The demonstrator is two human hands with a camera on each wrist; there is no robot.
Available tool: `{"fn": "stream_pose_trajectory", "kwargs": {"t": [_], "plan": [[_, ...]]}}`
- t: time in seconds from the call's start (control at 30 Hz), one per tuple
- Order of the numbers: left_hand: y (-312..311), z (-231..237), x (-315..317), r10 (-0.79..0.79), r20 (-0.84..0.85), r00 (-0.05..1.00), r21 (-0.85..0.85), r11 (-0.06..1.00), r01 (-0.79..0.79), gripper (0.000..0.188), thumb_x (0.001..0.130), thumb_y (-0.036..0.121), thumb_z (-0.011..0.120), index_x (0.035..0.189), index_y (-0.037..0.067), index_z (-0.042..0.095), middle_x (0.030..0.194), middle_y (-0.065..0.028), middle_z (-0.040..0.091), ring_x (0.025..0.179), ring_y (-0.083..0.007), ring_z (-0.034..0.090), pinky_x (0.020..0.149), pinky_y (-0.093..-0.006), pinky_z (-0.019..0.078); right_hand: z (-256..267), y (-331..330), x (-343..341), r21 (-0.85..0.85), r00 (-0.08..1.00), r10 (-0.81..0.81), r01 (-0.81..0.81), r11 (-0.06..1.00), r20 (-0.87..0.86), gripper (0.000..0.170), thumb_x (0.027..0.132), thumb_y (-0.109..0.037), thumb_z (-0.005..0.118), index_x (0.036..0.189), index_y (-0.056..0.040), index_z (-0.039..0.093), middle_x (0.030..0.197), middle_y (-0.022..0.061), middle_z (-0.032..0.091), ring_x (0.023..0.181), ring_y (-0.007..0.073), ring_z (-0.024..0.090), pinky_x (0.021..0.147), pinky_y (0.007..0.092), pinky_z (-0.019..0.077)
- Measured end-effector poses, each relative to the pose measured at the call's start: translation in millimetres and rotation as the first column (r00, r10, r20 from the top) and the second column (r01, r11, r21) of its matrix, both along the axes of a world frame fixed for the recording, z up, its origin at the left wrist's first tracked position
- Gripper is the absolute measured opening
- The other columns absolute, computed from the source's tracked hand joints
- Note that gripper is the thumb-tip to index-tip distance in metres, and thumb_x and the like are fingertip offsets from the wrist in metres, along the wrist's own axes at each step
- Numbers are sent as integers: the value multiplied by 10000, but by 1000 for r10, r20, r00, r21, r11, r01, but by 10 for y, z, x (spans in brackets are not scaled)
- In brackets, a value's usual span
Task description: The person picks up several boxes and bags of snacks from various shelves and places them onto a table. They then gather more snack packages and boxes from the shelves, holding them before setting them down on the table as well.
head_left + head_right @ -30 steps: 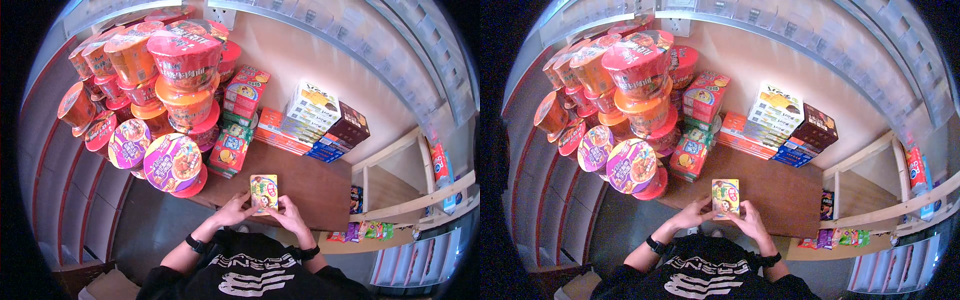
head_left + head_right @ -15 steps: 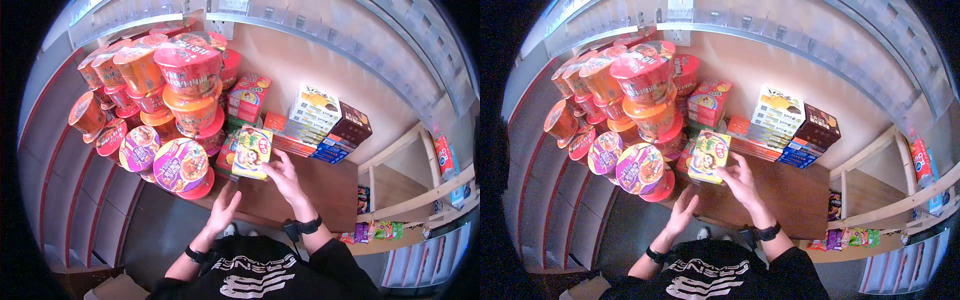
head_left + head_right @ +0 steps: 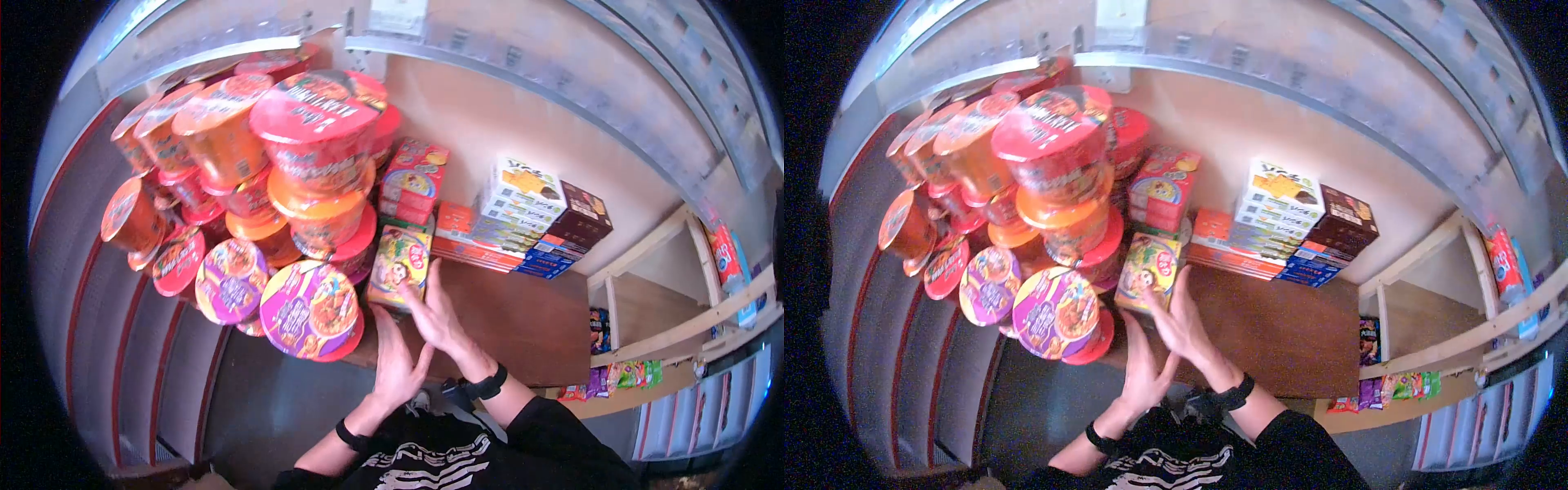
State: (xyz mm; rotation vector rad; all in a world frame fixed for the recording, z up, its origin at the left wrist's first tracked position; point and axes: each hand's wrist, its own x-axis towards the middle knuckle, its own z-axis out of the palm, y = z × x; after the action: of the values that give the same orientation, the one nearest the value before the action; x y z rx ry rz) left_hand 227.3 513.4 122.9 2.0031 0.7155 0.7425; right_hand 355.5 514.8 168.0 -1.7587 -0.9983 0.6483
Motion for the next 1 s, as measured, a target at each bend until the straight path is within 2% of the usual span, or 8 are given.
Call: {"fn": "stream_pose_trajectory", "kwargs": {"t": [0.13,0.23,0.4,0.53,0.7,0.8,0.93,1.0], "plan": [[-4,-108,98,16,-63,998,57,998,-12,964,849,175,615,1418,-150,-92,1500,-362,-94,1422,-445,-83,1168,-447,3,13,-4,55,48,985,157,-160,986,71,808,980,-385,480,1459,78,24,1367,299,429,1254,353,478,1040,396,382],[-8,-86,119,97,-14,995,85,992,-95,918,891,218,593,1437,-130,-57,1522,-324,-86,1435,-404,-79,1169,-424,-17,127,-310,181,-102,971,234,-228,968,53,848,977,-475,437,1468,69,11,1431,362,294,1335,387,369,1100,399,312],[-156,-241,66,159,-57,986,85,984,-154,928,902,266,592,1437,-132,-53,1517,-333,-86,1438,-404,-60,1170,-421,-10,-46,-1425,573,-64,998,54,-56,996,-27,705,992,-444,427,1429,85,265,1433,268,379,1302,333,437,1091,353,339],[-462,-326,117,89,-39,995,130,988,-83,934,884,216,613,1447,-112,-54,1521,-325,-78,1440,-405,-32,1174,-415,12,-368,-2721,633,5,926,-155,167,986,-345,548,1011,-333,446,1366,80,398,1361,198,497,1229,255,520,1033,337,411],[-844,-272,369,128,30,991,209,969,-131,902,861,191,640,1459,-105,33,1524,-328,-8,1436,-420,29,1172,-427,71,-695,-4189,353,-32,800,-405,437,899,-444,489,1028,-285,411,1377,56,391,1292,187,550,1163,240,566,976,345,455],[-1314,-88,563,-177,-175,969,152,967,204,822,855,181,642,1442,-120,153,1517,-338,40,1429,-432,82,1166,-439,118,-1013,-4825,159,-34,705,-528,584,811,-473,486,1023,-293,425,1368,50,407,1270,173,568,1132,231,582,957,337,461],[-1981,-218,858,-480,-491,727,249,723,644,749,849,277,659,1397,-102,317,1466,-369,203,1391,-477,183,1142,-463,216,-1066,-5406,-151,-25,637,-623,690,723,-454,433,1013,-251,456,1324,50,463,1232,152,597,1094,193,591,933,308,462],[-2343,-319,972,-564,-483,670,229,657,718,722,847,287,663,1374,-100,357,1434,-362,275,1367,-473,243,1126,-461,253,-1129,-5691,-293,-42,610,-671,726,686,-421,419,1003,-238,481,1312,45,478,1214,143,608,1089,181,590,929,302,462]]}}
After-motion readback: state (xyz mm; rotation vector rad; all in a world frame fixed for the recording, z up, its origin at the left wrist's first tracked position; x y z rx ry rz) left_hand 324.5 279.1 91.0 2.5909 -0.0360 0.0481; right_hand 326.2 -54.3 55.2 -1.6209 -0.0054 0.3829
